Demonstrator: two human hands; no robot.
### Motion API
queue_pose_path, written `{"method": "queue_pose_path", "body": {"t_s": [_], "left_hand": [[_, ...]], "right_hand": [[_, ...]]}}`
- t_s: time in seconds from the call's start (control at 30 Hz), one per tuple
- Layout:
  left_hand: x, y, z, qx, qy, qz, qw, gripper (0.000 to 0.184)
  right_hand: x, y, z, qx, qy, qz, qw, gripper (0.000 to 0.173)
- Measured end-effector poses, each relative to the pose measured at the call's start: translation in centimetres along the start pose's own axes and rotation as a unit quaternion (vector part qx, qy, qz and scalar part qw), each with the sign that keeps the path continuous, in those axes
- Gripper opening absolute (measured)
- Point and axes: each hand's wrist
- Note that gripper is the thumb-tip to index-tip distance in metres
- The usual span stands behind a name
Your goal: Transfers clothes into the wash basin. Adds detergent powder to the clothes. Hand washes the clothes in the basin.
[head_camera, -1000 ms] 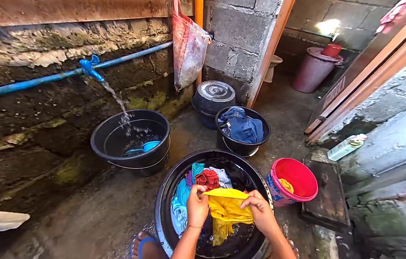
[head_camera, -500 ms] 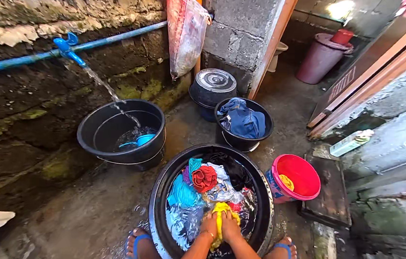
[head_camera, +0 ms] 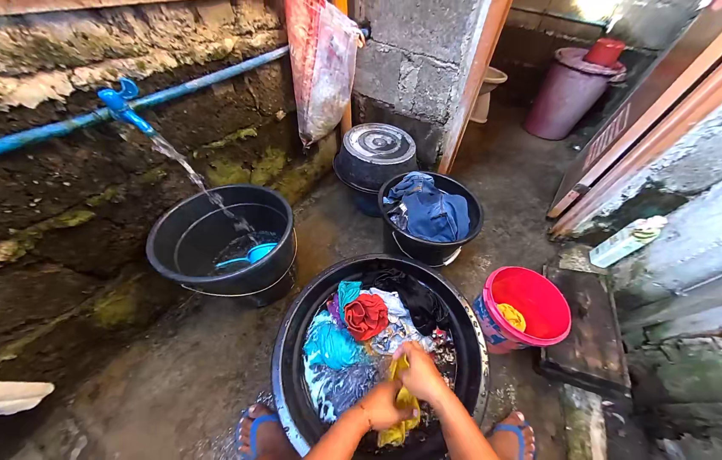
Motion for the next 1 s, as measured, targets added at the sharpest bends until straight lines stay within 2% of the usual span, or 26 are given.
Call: {"method": "queue_pose_path", "body": {"t_s": [0.07, 0.1, 0.17, 0.23, 0.27, 0.3, 0.33, 0.37, 0.4, 0.43, 0.47, 0.5, 0.57, 0.6, 0.63, 0.67, 0.7, 0.73, 0.8, 0.87, 0.93, 1.0], "left_hand": [[0.2, 0.0, -1.2, 0.01, -0.001, -0.036, 0.999, 0.044], [1.0, -0.2, -2.3, 0.009, -0.006, -0.06, 0.998, 0.044], [3.8, -1.0, -5.6, -0.009, -0.017, -0.09, 0.996, 0.046], [6.7, -2.6, -9.5, -0.018, -0.028, -0.107, 0.994, 0.048], [8.0, -3.3, -11.3, -0.014, -0.023, -0.117, 0.993, 0.049], [9.3, -4.3, -12.9, -0.012, -0.011, -0.129, 0.991, 0.05], [10.3, -5.3, -14.3, -0.016, 0.002, -0.146, 0.989, 0.05], [11.2, -6.5, -15.4, -0.029, -0.004, -0.175, 0.984, 0.048], [12.0, -7.6, -15.9, -0.048, -0.031, -0.213, 0.975, 0.044], [12.8, -8.5, -15.9, -0.066, -0.08, -0.252, 0.962, 0.039], [13.4, -9.1, -15.3, -0.083, -0.151, -0.289, 0.942, 0.035], [13.7, -9.2, -14.2, -0.095, -0.241, -0.314, 0.914, 0.034], [13.3, -8.2, -10.6, -0.066, -0.408, -0.33, 0.848, 0.045], [12.5, -7.2, -8.3, -0.023, -0.453, -0.311, 0.835, 0.053], [11.3, -5.9, -5.7, 0.022, -0.471, -0.275, 0.838, 0.059], [9.7, -4.4, -3.4, 0.061, -0.493, -0.236, 0.835, 0.064], [8.0, -3.0, -1.9, 0.093, -0.517, -0.208, 0.825, 0.065], [6.5, -2.0, -1.4, 0.12, -0.537, -0.205, 0.809, 0.063], [4.1, -2.3, -4.6, 0.182, -0.547, -0.28, 0.768, 0.043], [3.8, -3.5, -8.7, 0.24, -0.52, -0.329, 0.751, 0.031], [2.1, -2.1, -6.9, 0.148, -0.522, -0.353, 0.762, 0.036], [1.5, 0.2, -5.8, 0.131, -0.505, -0.359, 0.774, 0.037]], "right_hand": [[2.2, -1.5, 1.9, 0.069, 0.075, -0.061, 0.993, 0.043], [3.0, -1.8, 1.8, 0.105, 0.124, -0.091, 0.982, 0.052], [3.8, -1.8, 0.3, 0.172, 0.22, -0.099, 0.955, 0.09], [2.8, -1.7, -1.6, 0.208, 0.305, -0.034, 0.929, 0.132], [1.8, -1.9, -2.1, 0.2, 0.343, -0.008, 0.918, 0.142], [0.7, -1.8, -2.5, 0.175, 0.364, -0.001, 0.915, 0.139], [-0.1, -1.5, -2.9, 0.153, 0.365, -0.001, 0.918, 0.122], [-0.7, -0.8, -3.2, 0.128, 0.352, -0.012, 0.927, 0.091], [-1.2, 0.4, -3.8, 0.123, 0.314, -0.025, 0.941, 0.066], [-1.8, 1.7, -4.5, 0.124, 0.293, -0.044, 0.947, 0.045], [-2.2, 2.7, -5.2, 0.116, 0.304, -0.061, 0.944, 0.035], [-2.3, 3.1, -5.5, 0.096, 0.366, -0.074, 0.923, 0.034], [-2.2, 2.3, -4.5, 0.05, 0.563, -0.092, 0.82, 0.049], [-2.3, 1.7, -3.8, 0.041, 0.633, -0.082, 0.769, 0.051], [-2.6, 1.0, -2.8, 0.046, 0.66, -0.082, 0.746, 0.059], [-3.2, 0.3, -1.4, 0.068, 0.648, -0.099, 0.752, 0.064], [-4.1, -0.4, 0.1, 0.103, 0.612, -0.134, 0.772, 0.057], [-5.2, -1.0, 1.7, 0.145, 0.561, -0.181, 0.794, 0.043], [-7.5, -1.5, 3.7, 0.23, 0.435, -0.269, 0.828, 0.022], [-8.8, -0.9, 3.8, 0.261, 0.305, -0.352, 0.846, 0.023], [-7.5, 0.9, 1.9, 0.195, 0.263, -0.36, 0.874, 0.019], [-5.7, 3.3, -0.4, 0.102, 0.265, -0.349, 0.893, 0.015]]}}
Point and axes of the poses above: each hand's wrist, its own y-axis towards the middle knuckle, its own x-axis out of the back of the hand, z = x × y, and after that the axes turned 5 degrees about -z, right-handed
